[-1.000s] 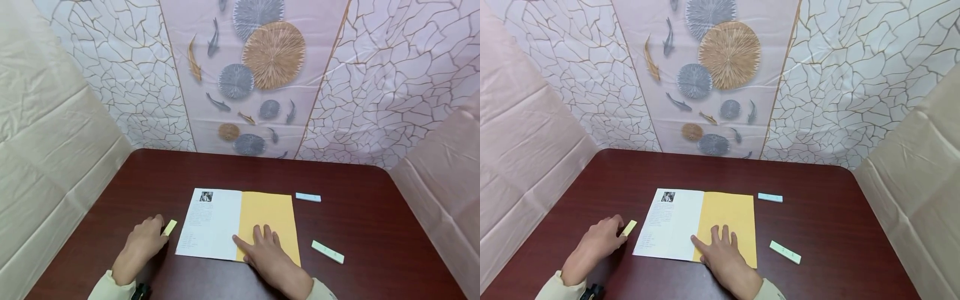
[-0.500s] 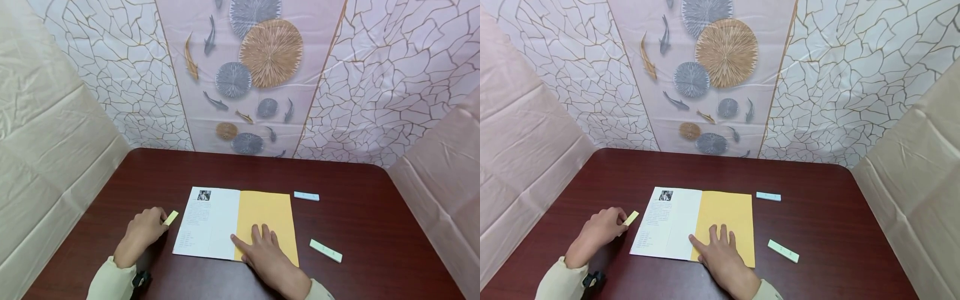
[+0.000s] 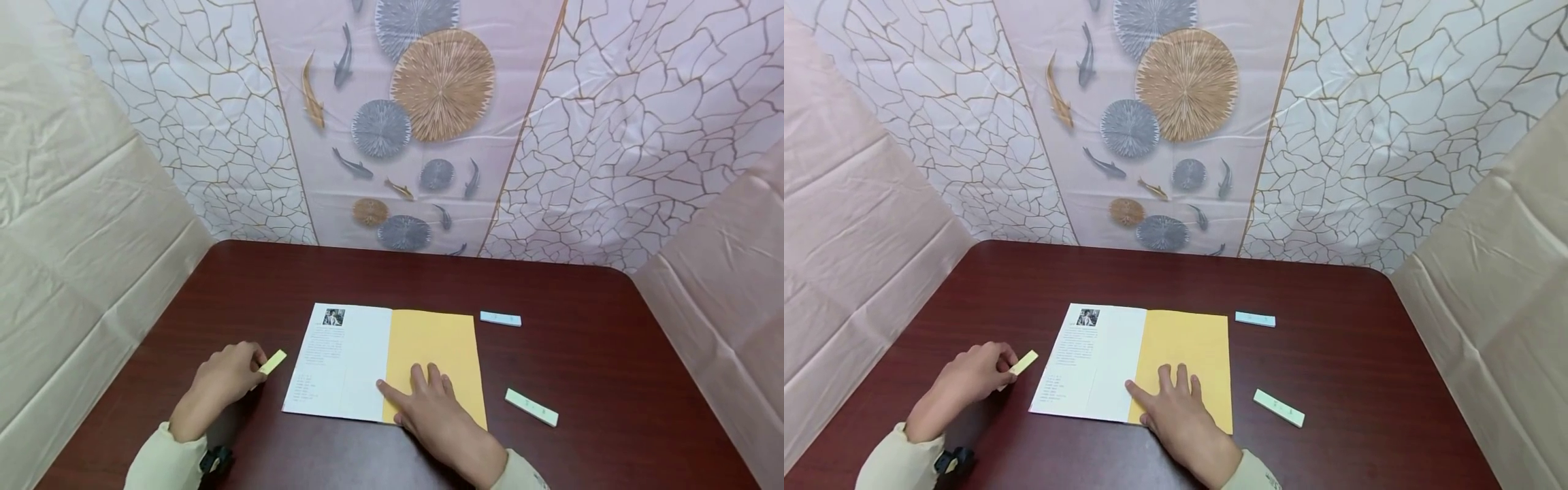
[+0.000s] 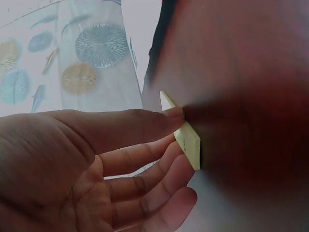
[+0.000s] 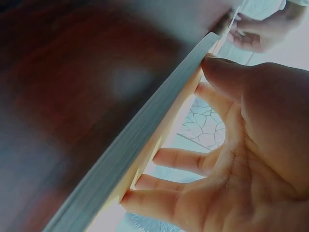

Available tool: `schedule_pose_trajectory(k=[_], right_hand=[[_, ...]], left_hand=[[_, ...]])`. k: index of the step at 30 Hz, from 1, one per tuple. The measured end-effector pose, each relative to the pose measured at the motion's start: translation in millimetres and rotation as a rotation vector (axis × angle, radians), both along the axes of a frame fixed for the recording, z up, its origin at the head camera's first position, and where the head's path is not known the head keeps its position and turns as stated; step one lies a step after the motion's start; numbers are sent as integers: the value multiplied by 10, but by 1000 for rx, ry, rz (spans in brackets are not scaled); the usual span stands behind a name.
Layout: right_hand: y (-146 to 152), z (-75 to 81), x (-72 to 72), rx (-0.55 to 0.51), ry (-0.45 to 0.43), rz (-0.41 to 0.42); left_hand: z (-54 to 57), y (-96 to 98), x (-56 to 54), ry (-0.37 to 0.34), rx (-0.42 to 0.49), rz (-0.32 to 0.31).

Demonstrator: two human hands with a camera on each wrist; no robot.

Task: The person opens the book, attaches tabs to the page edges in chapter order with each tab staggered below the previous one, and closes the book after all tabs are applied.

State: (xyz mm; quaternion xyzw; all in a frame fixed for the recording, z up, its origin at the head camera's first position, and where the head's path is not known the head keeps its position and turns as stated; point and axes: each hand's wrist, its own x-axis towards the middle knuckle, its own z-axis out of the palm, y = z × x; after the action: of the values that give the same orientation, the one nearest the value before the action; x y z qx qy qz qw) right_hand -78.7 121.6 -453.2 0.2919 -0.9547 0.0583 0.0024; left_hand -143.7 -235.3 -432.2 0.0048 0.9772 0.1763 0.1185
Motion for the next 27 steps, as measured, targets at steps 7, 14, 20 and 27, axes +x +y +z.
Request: schedule_pose_trajectory(k=[7,14,20,27], right_hand=[[-6,17,-22,-19,-15,11],[-3,18,-48,-44,-26,19],[13,37,-50,-45,-15,43],[23,60,-109,-44,-15,64]], left_hand=[[-5,-143,293,-23,18,-9],[-75,-142,488,23,78,-12],[-102,-82,587,46,113,-39],[-113,-50,644,57,131,-55]])
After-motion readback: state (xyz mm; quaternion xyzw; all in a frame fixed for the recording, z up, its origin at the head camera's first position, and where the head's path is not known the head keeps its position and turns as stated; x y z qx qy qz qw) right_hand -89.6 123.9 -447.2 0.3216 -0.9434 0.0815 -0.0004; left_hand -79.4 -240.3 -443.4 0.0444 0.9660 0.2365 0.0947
